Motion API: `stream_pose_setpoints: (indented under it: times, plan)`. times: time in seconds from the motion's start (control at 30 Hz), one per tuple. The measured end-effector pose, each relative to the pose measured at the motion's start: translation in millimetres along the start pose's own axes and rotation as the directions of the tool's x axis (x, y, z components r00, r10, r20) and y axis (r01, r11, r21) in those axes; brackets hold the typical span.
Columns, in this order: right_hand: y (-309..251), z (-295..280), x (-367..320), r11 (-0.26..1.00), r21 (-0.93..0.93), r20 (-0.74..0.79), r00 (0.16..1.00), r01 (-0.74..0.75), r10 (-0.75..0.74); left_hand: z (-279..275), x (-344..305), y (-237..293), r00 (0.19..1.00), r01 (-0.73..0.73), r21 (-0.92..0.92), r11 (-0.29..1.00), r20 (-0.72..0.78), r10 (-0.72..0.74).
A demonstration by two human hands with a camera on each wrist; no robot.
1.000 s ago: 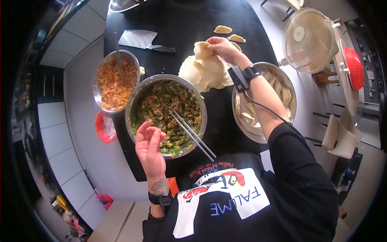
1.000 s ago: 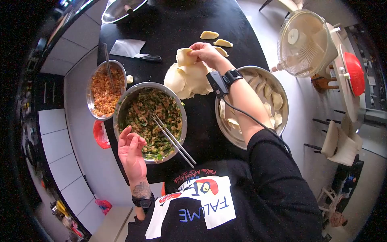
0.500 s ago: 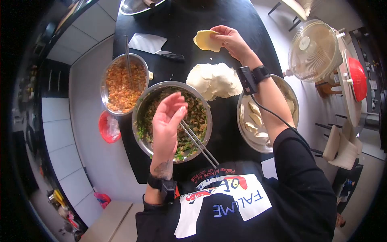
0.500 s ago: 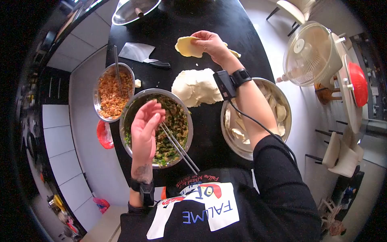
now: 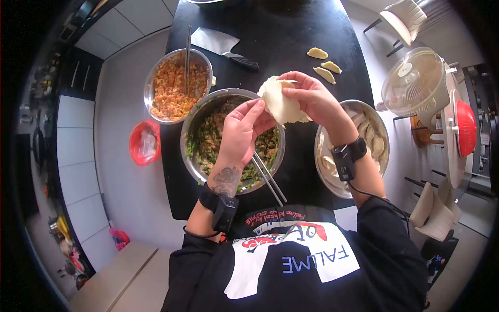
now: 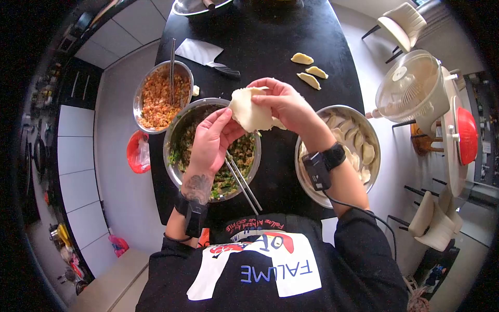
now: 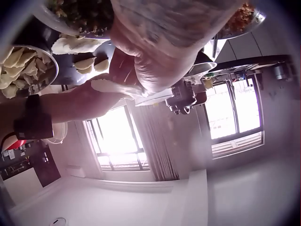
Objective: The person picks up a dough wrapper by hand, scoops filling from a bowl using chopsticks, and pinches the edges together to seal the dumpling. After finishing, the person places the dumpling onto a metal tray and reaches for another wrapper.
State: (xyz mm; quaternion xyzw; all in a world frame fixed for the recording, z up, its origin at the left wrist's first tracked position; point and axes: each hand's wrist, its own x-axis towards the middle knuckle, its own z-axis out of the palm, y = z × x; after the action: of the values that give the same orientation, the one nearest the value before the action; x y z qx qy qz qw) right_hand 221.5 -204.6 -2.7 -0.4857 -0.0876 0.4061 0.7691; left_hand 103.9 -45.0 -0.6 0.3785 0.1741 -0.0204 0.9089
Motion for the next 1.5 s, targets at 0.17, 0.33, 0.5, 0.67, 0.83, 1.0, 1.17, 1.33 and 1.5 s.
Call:
stream_pose_setpoints:
  times: [0.17,0.33,0.5,0.67,0.83,1.0,1.17,1.33,1.5]
  plan:
    - [25.9,31.5,-25.7,0.711,-0.676,-0.209,0.873,0.197,-0.441,-1.7,-22.9,-13.2,0.996,-0.072,0.027,0.997,-0.052,0.073]
    - [36.6,67.8,-54.5,0.767,-0.607,-0.171,0.909,0.207,-0.380,-3.1,-32.3,-21.7,0.985,-0.162,0.207,0.965,-0.032,0.172]
    - [39.4,72.9,-63.7,0.797,-0.581,-0.223,0.910,0.165,-0.350,-0.8,-35.1,-20.4,0.977,-0.205,0.332,0.921,0.011,0.214]
    - [31.6,75.9,-70.3,0.758,-0.627,-0.223,0.891,0.180,-0.396,7.6,-39.3,-18.6,0.970,-0.236,0.388,0.891,0.035,0.242]
    - [27.4,73.0,-73.8,0.668,-0.733,-0.217,0.887,0.128,-0.408,10.7,-40.2,-20.2,0.964,-0.255,0.440,0.861,0.050,0.259]
    - [24.7,75.9,-73.8,0.568,-0.805,-0.177,0.846,0.170,-0.503,11.9,-40.3,-18.5,0.967,-0.250,0.434,0.866,0.060,0.249]
    - [27.7,68.0,-69.2,0.607,-0.753,-0.127,0.850,0.252,-0.511,10.7,-41.6,-17.0,0.967,-0.249,0.443,0.861,0.060,0.249]
    - [23.4,68.0,-70.7,0.589,-0.786,-0.126,0.884,0.188,-0.451,9.0,-41.1,-18.2,0.965,-0.257,0.437,0.862,0.064,0.255]
    - [21.8,69.1,-70.8,0.610,-0.773,-0.135,0.895,0.174,-0.426,11.2,-41.9,-17.2,0.963,-0.255,0.483,0.838,0.050,0.264]
